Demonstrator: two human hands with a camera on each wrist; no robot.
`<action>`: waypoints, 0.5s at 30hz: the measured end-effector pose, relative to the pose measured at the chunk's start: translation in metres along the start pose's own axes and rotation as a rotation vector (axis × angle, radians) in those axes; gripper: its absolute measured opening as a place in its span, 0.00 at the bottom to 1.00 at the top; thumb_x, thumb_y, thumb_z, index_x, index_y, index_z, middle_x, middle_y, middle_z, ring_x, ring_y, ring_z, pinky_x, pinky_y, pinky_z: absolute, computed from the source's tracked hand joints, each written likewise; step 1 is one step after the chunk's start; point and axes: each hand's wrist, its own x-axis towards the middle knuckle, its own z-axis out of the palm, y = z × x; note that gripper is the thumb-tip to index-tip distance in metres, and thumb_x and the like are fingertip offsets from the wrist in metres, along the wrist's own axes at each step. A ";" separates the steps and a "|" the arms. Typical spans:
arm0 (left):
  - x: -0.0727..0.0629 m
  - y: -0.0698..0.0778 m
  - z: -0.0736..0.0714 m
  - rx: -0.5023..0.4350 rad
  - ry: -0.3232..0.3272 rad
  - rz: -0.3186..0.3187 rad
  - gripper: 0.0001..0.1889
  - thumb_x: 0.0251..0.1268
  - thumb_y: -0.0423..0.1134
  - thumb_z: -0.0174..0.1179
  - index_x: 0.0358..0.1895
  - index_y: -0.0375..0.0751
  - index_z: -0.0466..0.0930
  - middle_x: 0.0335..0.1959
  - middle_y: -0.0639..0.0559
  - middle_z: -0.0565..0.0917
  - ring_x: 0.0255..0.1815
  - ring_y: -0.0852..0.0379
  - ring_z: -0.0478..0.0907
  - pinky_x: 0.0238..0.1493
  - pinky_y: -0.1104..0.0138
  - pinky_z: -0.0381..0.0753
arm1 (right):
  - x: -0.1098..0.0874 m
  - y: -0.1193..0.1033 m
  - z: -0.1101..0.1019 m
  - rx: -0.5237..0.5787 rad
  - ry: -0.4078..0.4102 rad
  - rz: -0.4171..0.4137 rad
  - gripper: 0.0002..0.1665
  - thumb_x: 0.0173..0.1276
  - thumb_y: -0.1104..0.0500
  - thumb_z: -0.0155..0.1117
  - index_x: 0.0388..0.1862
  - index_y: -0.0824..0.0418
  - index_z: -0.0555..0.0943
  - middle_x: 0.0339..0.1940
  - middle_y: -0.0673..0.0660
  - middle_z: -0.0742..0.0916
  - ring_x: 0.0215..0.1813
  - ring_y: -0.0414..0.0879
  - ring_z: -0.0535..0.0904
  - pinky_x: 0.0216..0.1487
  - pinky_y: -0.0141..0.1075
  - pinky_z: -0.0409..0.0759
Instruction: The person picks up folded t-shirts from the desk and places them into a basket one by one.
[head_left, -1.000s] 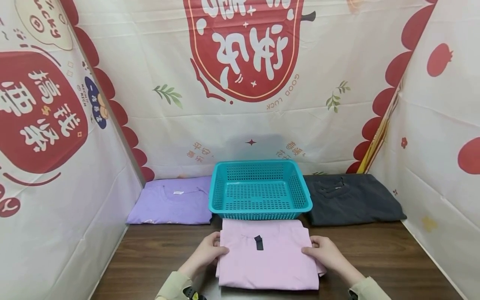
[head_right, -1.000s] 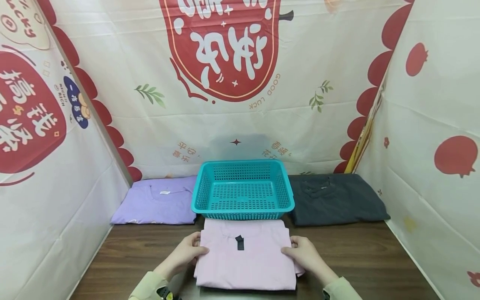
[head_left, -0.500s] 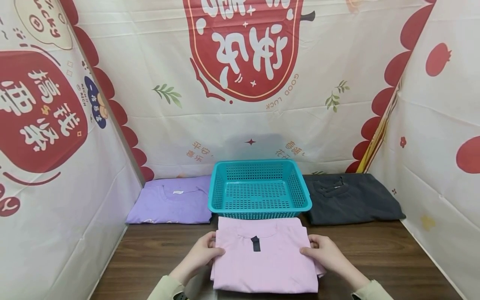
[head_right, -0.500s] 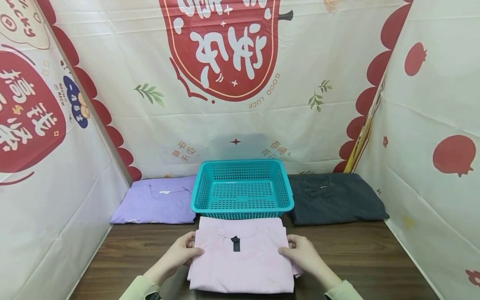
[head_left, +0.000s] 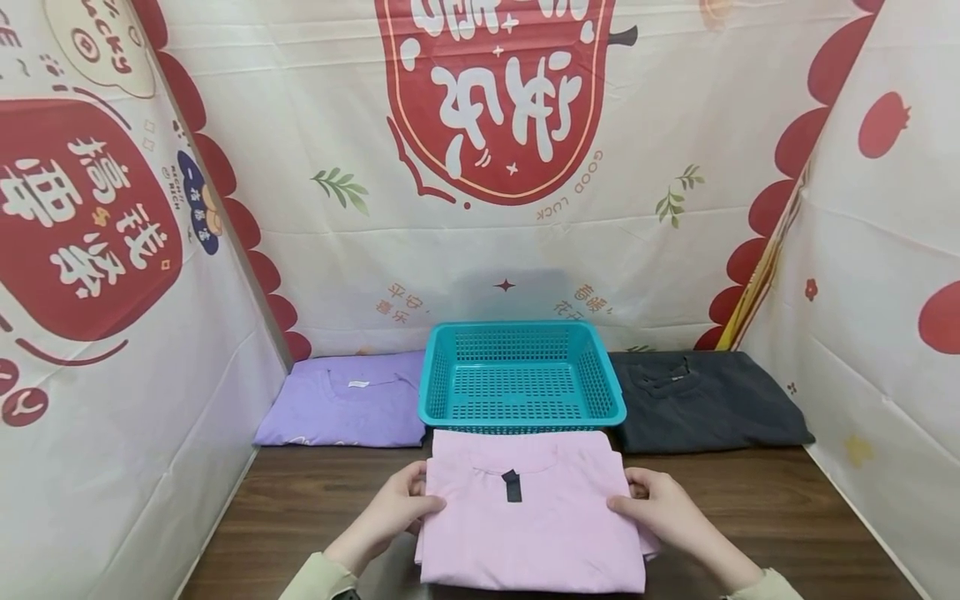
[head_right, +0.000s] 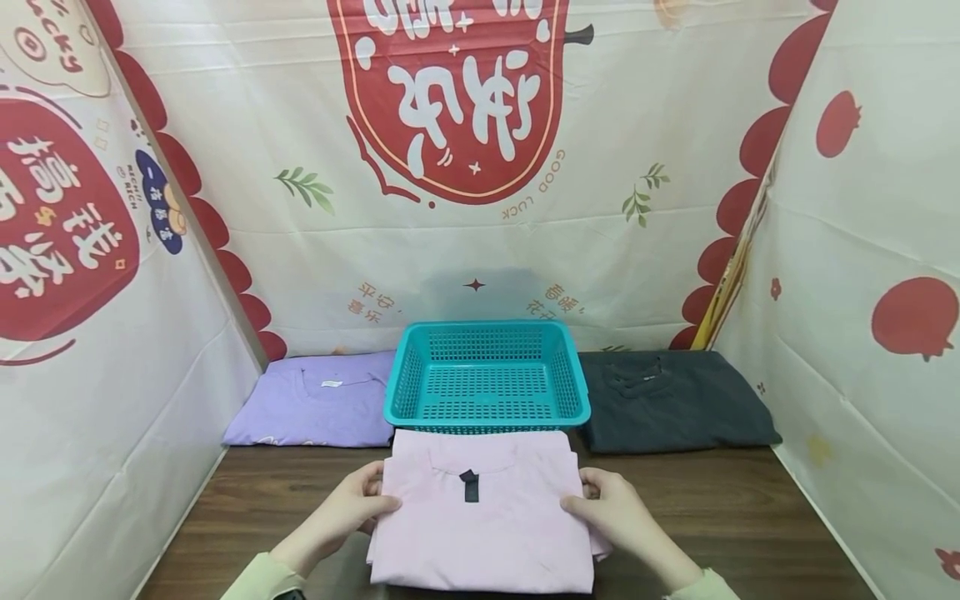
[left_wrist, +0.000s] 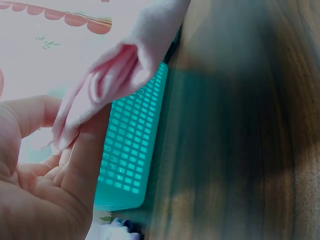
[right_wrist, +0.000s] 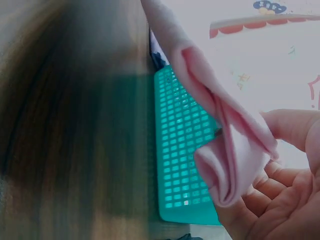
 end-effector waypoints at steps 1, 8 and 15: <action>0.000 0.002 0.000 -0.001 -0.004 0.001 0.32 0.56 0.28 0.62 0.65 0.26 0.62 0.28 0.49 0.80 0.24 0.57 0.78 0.20 0.65 0.80 | -0.001 -0.001 -0.001 -0.001 -0.003 -0.005 0.20 0.58 0.58 0.72 0.44 0.71 0.81 0.25 0.52 0.81 0.26 0.38 0.75 0.27 0.31 0.76; 0.000 0.016 -0.003 -0.012 -0.027 0.014 0.31 0.56 0.28 0.62 0.64 0.26 0.62 0.29 0.47 0.81 0.25 0.56 0.80 0.23 0.62 0.82 | 0.000 -0.012 -0.011 0.009 -0.027 -0.003 0.23 0.59 0.57 0.72 0.47 0.72 0.80 0.26 0.53 0.82 0.28 0.40 0.76 0.27 0.32 0.77; 0.009 0.028 -0.009 0.015 -0.040 0.034 0.33 0.57 0.29 0.61 0.66 0.24 0.60 0.30 0.46 0.82 0.27 0.54 0.81 0.25 0.60 0.83 | 0.008 -0.021 -0.019 -0.015 -0.017 -0.023 0.18 0.59 0.57 0.72 0.42 0.68 0.81 0.23 0.52 0.80 0.26 0.41 0.74 0.25 0.32 0.74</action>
